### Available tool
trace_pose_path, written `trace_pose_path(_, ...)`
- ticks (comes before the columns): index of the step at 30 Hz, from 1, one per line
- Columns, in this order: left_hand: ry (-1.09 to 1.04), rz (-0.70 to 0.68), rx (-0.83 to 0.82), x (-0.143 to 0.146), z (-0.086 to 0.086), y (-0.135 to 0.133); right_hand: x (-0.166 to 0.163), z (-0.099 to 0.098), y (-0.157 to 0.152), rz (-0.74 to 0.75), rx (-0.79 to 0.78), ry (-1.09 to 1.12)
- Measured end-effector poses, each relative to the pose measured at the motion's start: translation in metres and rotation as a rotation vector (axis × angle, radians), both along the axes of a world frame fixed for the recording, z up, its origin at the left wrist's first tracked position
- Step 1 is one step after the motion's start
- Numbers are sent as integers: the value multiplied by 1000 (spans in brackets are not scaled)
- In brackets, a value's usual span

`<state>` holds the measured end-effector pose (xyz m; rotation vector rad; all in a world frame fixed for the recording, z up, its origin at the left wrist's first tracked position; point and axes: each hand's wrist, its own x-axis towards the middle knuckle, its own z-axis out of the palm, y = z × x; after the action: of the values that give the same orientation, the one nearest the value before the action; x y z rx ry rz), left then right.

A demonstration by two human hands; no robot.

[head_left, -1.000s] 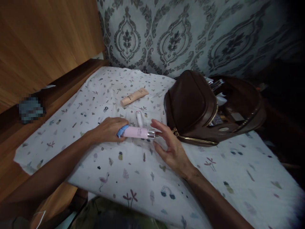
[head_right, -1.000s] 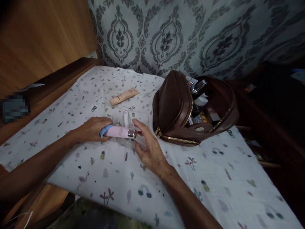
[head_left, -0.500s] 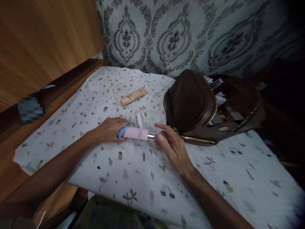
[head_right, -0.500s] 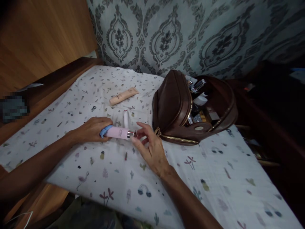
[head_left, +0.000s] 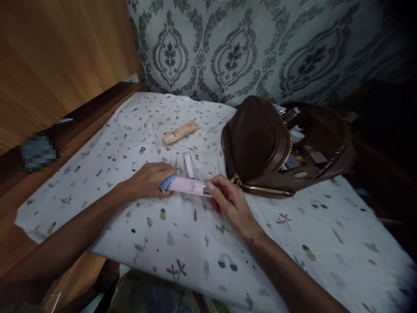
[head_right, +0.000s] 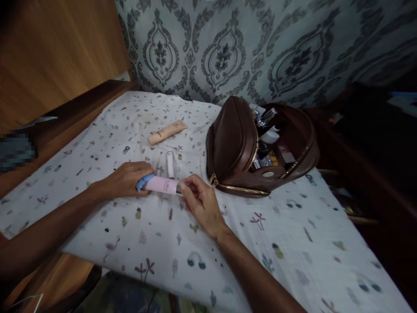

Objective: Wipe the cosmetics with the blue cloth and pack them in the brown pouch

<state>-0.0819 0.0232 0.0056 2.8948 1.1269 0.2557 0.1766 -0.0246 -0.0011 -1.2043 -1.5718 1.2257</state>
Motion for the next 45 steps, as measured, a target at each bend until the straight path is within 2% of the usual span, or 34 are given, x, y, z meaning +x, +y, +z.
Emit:
trace_pose_path(7, 31, 2, 176, 5, 0, -6, -3, 0, -1, -3, -128, 118)
trace_pose_path(15, -55, -43, 345, 28, -7, -18, -4, 1, -8, 16, -119, 172)
trace_pose_path(19, -45, -43, 403, 28, -4, -11, 0, 17, -13, -7, 27, 94)
trace_pose_path(24, -48, -51, 475, 29, 12, -6, 11, 39, -20, -52, 231, -4)
trace_pose_path(30, -111, -44, 504, 45, 32, -10, 36, 52, -38, -93, 330, -24)
trace_pose_path(33, -226, -47, 370, 67, 37, -19, 50, 57, -47, -175, 313, 93)
trace_pose_path(37, -428, 45, -44, 109, 43, -37, 60, 63, -53, -234, 262, 340)
trace_pose_path(41, -616, 110, -477, 153, 57, -53, 65, 61, -56, -291, 301, 219)
trace_pose_path(45, -707, 51, -724, 179, 70, -59, 80, 65, -59, -355, 331, 152)
